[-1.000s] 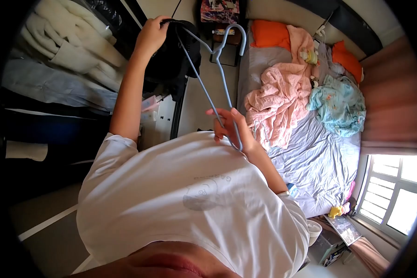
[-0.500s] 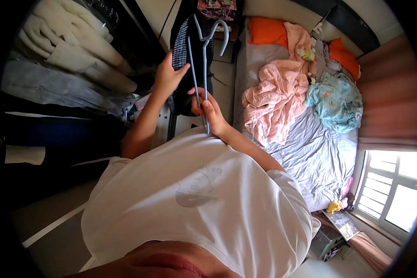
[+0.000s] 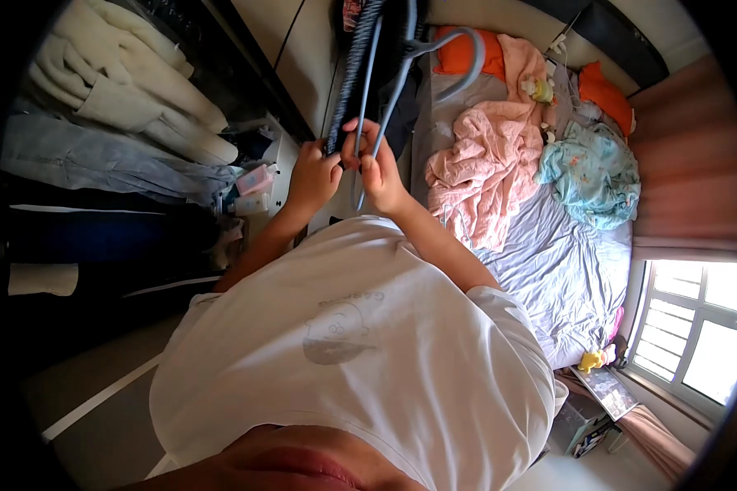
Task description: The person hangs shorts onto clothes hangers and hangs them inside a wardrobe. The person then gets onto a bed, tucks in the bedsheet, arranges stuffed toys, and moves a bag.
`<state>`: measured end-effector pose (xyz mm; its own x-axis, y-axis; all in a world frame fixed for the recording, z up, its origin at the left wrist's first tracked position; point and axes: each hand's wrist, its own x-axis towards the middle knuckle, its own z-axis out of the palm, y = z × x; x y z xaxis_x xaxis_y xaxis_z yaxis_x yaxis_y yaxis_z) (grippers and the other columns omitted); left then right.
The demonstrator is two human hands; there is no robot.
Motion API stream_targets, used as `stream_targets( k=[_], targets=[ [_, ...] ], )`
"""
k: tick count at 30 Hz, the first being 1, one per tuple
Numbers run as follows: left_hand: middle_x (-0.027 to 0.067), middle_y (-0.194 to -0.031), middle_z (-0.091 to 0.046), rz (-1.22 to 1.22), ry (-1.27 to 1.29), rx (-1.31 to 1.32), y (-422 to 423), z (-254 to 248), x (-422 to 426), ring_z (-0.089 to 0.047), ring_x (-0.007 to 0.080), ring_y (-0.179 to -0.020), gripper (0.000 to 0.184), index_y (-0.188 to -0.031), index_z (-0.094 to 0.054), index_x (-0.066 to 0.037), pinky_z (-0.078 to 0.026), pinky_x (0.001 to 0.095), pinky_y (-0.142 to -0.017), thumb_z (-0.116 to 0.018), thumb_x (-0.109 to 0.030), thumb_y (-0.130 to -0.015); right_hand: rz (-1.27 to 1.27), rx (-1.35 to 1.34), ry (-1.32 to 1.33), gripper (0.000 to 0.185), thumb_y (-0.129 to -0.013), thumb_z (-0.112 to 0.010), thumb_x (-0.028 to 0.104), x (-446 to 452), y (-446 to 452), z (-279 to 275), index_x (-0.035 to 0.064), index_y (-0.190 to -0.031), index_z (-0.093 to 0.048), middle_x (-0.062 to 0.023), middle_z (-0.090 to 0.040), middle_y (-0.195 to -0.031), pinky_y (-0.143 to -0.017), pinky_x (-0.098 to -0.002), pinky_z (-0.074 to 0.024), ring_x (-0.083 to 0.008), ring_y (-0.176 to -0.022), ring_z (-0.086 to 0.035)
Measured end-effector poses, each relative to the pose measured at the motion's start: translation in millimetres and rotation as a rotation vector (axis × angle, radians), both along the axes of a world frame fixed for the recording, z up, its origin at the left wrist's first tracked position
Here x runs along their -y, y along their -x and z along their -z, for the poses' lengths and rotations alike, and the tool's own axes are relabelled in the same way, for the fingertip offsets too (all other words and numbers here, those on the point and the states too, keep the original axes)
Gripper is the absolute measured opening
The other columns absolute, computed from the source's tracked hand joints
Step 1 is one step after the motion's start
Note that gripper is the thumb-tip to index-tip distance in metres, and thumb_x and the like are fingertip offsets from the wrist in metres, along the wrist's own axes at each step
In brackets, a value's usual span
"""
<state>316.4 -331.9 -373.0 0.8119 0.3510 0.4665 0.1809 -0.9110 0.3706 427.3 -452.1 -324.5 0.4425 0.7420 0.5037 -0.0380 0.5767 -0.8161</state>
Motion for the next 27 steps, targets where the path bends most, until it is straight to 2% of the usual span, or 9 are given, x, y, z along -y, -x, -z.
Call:
stream_targets(
  k=[1, 2, 5, 7, 8, 12, 18, 22, 27],
  targets=[
    [0.0154, -0.109, -0.059, 0.039, 0.061, -0.127, 2, -4, 1, -0.054, 0.0360, -0.105, 0.027, -0.101, -0.072, -0.008, -0.048, 0.0466, -0.091, -0.065, -0.008, -0.075, -0.002, 0.005, -0.038, 0.067, -0.098, -0.050, 0.056, -2, -6, 1, -0.0005, -0.131, -0.037, -0.0015, -0.045, -0.078, -0.067, -0.0253, -0.0367, -0.0104, -0.071, -0.041],
    [0.0139, -0.105, -0.060, 0.075, -0.012, -0.059, 3, -9, 3, -0.055, 0.0345, -0.101, 0.019, -0.092, -0.072, -0.006, -0.049, 0.0458, -0.085, -0.066, -0.016, -0.076, 0.023, -0.019, -0.042, 0.064, -0.099, -0.049, 0.054, -4, -7, 2, -0.0003, -0.131, -0.037, -0.0017, -0.045, -0.078, -0.068, -0.0258, -0.0377, -0.0109, -0.071, -0.042],
    [0.0154, -0.106, -0.060, 0.220, -0.004, -0.071, 10, -38, 18, -0.055, 0.0352, -0.098, 0.016, -0.089, -0.069, -0.005, -0.049, 0.0435, -0.080, -0.062, -0.010, -0.075, 0.121, -0.011, -0.049, 0.049, -0.102, -0.049, 0.040, -11, -29, 18, 0.0004, -0.129, -0.037, -0.0032, -0.048, -0.082, -0.071, -0.0271, -0.0422, -0.0123, -0.074, -0.045],
    [0.0131, -0.100, -0.059, 0.242, -0.007, -0.073, 12, -51, 24, -0.056, 0.0331, -0.094, 0.013, -0.085, -0.068, -0.005, -0.049, 0.0413, -0.077, -0.067, -0.014, -0.076, 0.266, -0.112, 0.094, 0.040, -0.100, -0.052, 0.027, -11, -38, 17, 0.0004, -0.127, -0.037, -0.0036, -0.050, -0.083, -0.075, -0.0286, -0.0458, -0.0135, -0.075, -0.048],
    [0.0125, -0.097, -0.057, 0.239, 0.018, -0.089, 12, -54, 26, -0.056, 0.0325, -0.093, 0.014, -0.084, -0.068, -0.005, -0.048, 0.0422, -0.076, -0.070, -0.017, -0.077, 0.289, -0.166, 0.090, 0.035, -0.095, -0.058, 0.013, -11, -42, 21, 0.0008, -0.122, -0.038, -0.0047, -0.055, -0.085, -0.078, -0.0295, -0.0488, -0.0145, -0.079, -0.055],
    [0.0080, -0.090, -0.055, 0.261, -0.047, -0.102, 14, -46, 19, -0.056, 0.0287, -0.089, 0.021, -0.082, -0.068, -0.008, -0.045, 0.0420, -0.074, -0.077, -0.027, -0.077, 0.331, -0.252, 0.262, 0.037, -0.086, -0.068, 0.003, -6, -44, 33, 0.0018, -0.112, -0.041, -0.0059, -0.062, -0.091, -0.077, -0.0279, -0.0507, -0.0143, -0.085, -0.062],
    [0.0022, -0.088, -0.058, 0.281, -0.139, -0.182, 15, -49, 5, -0.058, 0.0238, -0.085, 0.020, -0.082, -0.069, -0.011, -0.045, 0.0387, -0.073, -0.075, -0.030, -0.078, 0.318, -0.195, 0.496, 0.036, -0.082, -0.073, 0.007, 18, -54, 43, 0.0012, -0.105, -0.046, -0.0053, -0.064, -0.092, -0.078, -0.0256, -0.0499, -0.0112, -0.085, -0.061],
    [0.0020, -0.086, -0.059, 0.331, -0.103, -0.131, 15, -54, 5, -0.059, 0.0244, -0.084, 0.020, -0.080, -0.069, -0.012, -0.045, 0.0389, -0.074, -0.075, -0.031, -0.078, 0.344, -0.193, 0.591, 0.040, -0.078, -0.078, 0.012, 25, -48, 46, -0.0007, -0.102, -0.049, -0.0057, -0.066, -0.089, -0.075, -0.0242, -0.0503, -0.0119, -0.082, -0.063],
    [0.0028, -0.083, -0.062, 0.394, -0.078, -0.301, 7, -66, -12, -0.063, 0.0251, -0.082, 0.024, -0.081, -0.071, -0.011, -0.044, 0.0384, -0.076, -0.076, -0.034, -0.077, 0.433, -0.096, 0.675, 0.044, -0.076, -0.080, 0.016, 29, -36, 28, -0.0038, -0.101, -0.050, -0.0091, -0.069, -0.088, -0.073, -0.0252, -0.0518, -0.0138, -0.080, -0.066]
  ],
)
